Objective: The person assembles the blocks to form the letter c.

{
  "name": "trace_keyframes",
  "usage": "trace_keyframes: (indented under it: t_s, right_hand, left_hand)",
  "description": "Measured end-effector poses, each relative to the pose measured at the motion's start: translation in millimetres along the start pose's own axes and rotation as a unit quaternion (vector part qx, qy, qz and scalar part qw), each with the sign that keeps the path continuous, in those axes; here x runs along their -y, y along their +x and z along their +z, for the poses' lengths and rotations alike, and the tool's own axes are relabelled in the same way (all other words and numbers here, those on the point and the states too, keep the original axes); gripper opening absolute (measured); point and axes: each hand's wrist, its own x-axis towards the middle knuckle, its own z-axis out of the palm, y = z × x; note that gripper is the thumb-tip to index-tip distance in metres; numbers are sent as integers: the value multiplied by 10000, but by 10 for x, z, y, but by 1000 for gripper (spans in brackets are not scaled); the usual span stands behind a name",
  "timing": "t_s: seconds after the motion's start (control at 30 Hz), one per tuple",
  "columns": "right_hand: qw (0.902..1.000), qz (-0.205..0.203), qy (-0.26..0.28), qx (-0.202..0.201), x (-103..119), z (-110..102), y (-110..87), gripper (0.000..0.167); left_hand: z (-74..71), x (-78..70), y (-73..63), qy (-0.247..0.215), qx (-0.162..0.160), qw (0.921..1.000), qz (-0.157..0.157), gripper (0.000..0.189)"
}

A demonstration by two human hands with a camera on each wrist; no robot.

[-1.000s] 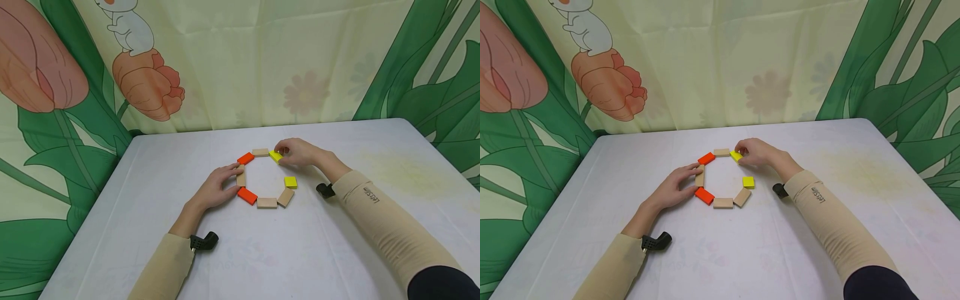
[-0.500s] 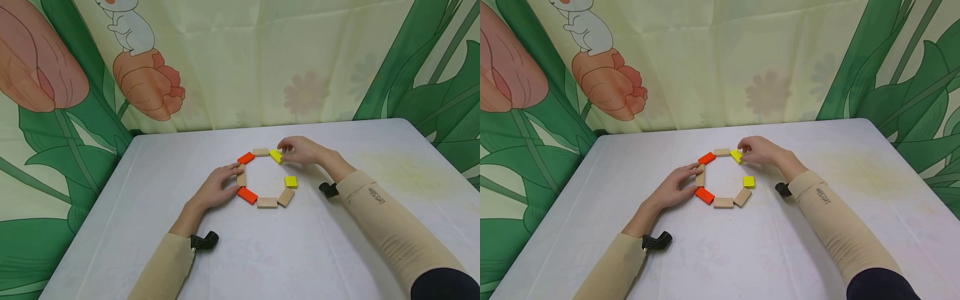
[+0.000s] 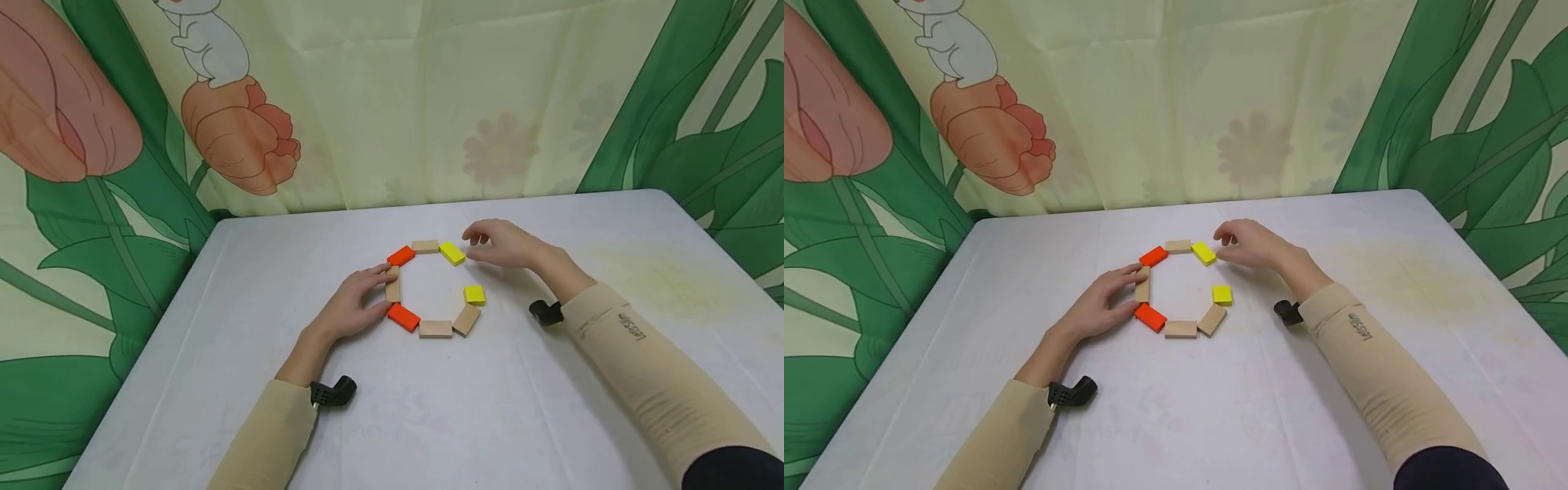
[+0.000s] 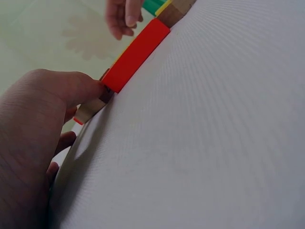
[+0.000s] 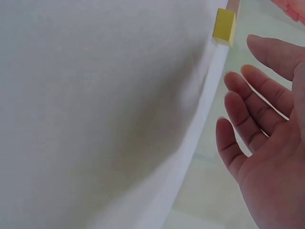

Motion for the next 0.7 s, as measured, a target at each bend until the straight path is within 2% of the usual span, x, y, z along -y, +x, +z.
trace_keyframes:
  t_s: [0.5, 0.7]
  right_hand:
    - [9998, 100, 26, -141, -25, 10, -141, 38]
    - [9998, -73, -20, -195, -31, -3, -168, 38]
  left_hand:
    - [31, -18, 14, -90, 71, 9999, -31, 51]
    - [24, -31, -1, -251, -132, 9994, -184, 53]
